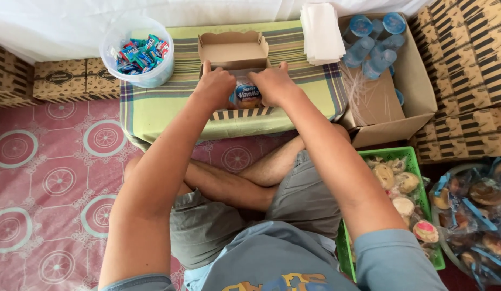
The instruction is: Folding cardboard boxes and filling them with various snack items like cakes and candies.
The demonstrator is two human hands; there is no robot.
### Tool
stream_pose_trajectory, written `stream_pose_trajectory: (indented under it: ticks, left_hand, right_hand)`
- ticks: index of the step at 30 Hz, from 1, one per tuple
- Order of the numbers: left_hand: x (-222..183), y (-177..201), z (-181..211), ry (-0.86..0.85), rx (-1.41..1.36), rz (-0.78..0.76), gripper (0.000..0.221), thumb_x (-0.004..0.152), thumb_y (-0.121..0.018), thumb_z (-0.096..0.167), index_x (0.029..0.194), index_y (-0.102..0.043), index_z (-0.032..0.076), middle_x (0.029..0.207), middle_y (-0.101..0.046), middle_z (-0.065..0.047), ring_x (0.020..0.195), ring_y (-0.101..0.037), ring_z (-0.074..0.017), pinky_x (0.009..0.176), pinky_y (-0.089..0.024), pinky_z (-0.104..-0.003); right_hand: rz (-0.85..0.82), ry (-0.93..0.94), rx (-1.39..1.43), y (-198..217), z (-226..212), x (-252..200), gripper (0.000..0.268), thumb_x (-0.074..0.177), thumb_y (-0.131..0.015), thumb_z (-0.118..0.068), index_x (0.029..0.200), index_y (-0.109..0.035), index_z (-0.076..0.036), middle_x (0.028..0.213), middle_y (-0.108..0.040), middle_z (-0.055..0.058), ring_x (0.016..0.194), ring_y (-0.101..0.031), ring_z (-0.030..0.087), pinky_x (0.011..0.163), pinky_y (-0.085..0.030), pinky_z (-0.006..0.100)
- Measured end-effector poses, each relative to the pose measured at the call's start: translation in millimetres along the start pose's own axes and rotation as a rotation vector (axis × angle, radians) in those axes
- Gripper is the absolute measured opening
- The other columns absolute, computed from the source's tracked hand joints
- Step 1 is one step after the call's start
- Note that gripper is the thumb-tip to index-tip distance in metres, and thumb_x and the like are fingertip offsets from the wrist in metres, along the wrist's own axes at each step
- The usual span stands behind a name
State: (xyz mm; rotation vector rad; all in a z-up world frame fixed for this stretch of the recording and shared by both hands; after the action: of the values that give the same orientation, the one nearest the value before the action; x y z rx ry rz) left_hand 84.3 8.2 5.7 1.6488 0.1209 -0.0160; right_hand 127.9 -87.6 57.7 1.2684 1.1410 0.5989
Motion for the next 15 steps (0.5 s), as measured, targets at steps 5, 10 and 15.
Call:
stream_pose_trajectory:
  ticks: [5, 10, 15]
  left_hand:
    - [3, -4, -6, 0.044, -0.067, -0.048, 0.064, 0.062, -0.097, 0.055, 0.093, -0.077, 0.002, 0.090, -0.074, -0.012, 0.095, -0.069, -0.0326, 0.109, -0.028, -0.067]
    - [-8, 10, -11, 0.074, -0.055, -0.033, 0.061, 0.060, -0.096, 0.059, 0.087, -0.078, 0.007, 0.084, -0.074, -0.009, 0.088, -0.070, -0.0309, 0.101, -0.036, -0.062]
    - [-17, 26, -12, 0.097, -0.036, -0.006, 0.063, 0.059, -0.094, 0.065, 0.086, -0.080, 0.010, 0.081, -0.073, -0.006, 0.085, -0.070, -0.0279, 0.095, -0.042, -0.056]
  right_hand:
    - [0.049, 0.112, 0.032, 10, -21, -11, 0.091, 0.071, -0.074, 0.025, 0.151, -0.043, -0.005, 0.126, -0.063, 0.035, 0.110, -0.065, 0.056, 0.109, 0.003, 0.086]
    - [0.021, 0.139, -0.021, -2, -22, -5, 0.073, 0.086, -0.071, 0.004, 0.151, -0.047, -0.016, 0.137, -0.056, 0.034, 0.109, -0.066, 0.057, 0.112, 0.006, 0.085]
    - [0.011, 0.134, -0.076, -16, -18, 10, 0.080, 0.075, -0.071, 0.020, 0.141, -0.060, -0.022, 0.146, -0.051, 0.031, 0.104, -0.068, 0.058, 0.112, 0.004, 0.086]
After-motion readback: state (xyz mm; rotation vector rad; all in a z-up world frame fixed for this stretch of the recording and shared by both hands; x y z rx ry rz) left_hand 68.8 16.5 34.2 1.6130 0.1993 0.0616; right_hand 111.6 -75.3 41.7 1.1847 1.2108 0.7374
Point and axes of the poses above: each hand's wrist, its own x-axis towards the middle knuckle, its own y-axis out of the back of the hand, z = x × y, the point moved 9 cm from there along x, towards the middle knuckle
